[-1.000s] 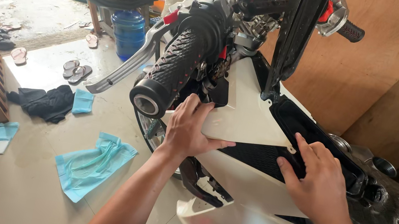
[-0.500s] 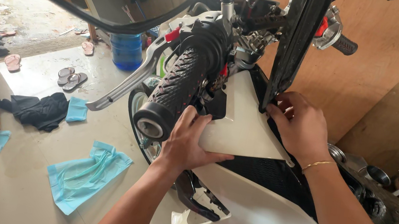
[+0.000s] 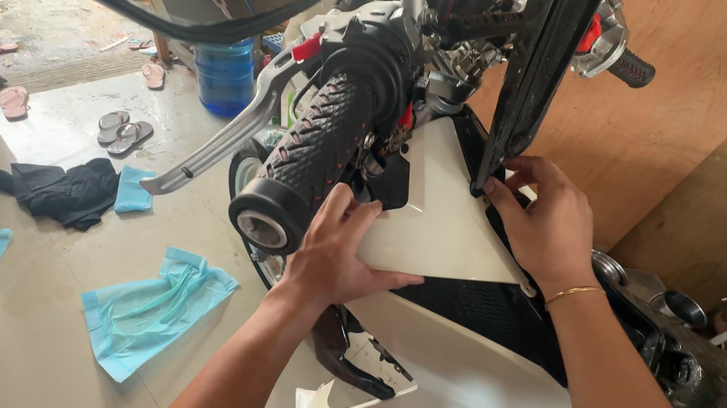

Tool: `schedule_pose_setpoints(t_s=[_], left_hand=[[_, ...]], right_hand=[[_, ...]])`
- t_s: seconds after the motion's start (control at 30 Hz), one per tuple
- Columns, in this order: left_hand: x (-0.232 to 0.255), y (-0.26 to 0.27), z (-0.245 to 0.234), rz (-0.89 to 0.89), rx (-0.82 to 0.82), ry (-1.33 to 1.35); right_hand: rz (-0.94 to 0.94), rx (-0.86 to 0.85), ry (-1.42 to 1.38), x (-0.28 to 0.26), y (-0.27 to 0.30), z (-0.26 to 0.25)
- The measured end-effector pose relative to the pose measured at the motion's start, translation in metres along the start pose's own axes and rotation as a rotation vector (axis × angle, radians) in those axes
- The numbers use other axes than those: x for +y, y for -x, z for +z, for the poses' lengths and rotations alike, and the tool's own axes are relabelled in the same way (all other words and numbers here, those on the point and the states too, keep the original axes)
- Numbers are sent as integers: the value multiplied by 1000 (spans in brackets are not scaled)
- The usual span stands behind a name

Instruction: The person removes a white motorcycle side fairing by hand, then uses a screwdriver to loosen a fastener near the fuel tank area. The fairing is detached and set aside, exposing the frame and internal components.

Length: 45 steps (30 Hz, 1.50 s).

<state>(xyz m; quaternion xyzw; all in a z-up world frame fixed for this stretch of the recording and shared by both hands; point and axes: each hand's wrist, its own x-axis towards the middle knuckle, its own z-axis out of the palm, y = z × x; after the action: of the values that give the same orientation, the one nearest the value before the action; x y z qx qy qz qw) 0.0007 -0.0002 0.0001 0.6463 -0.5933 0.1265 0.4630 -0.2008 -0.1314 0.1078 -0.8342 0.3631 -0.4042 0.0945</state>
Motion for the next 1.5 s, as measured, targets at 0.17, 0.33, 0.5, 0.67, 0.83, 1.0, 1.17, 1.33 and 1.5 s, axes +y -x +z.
schedule_pose_setpoints(t_s=[0.17, 0.33, 0.5, 0.67, 0.83, 1.0, 1.17, 1.33, 1.5], left_hand=[[4, 0, -2, -42, -35, -33], [1, -2, 1, -189, -151, 51], [-3, -1, 7, -251, -236, 84], [-8, -1, 8, -51, -18, -28], [-6, -5, 4, 102, 129, -44], [9, -5, -7, 187, 174, -61], [9, -3, -8, 265, 193, -65], [10, -7, -6, 288, 199, -72], [11, -3, -6, 252, 153, -90]], right_hand=[[-8, 20, -6, -1, 3, 3], [-20, 11, -21, -1, 1, 1], [4, 9, -24, -1, 4, 2], [-63, -26, -116, 3, -1, -1], [-184, -37, -175, 24, 23, -31], [-50, -47, -11, 43, 74, -57], [32, -67, 26, 64, 108, -74], [-116, -49, 257, 66, 122, -85], [-156, -88, 317, 67, 131, -86]])
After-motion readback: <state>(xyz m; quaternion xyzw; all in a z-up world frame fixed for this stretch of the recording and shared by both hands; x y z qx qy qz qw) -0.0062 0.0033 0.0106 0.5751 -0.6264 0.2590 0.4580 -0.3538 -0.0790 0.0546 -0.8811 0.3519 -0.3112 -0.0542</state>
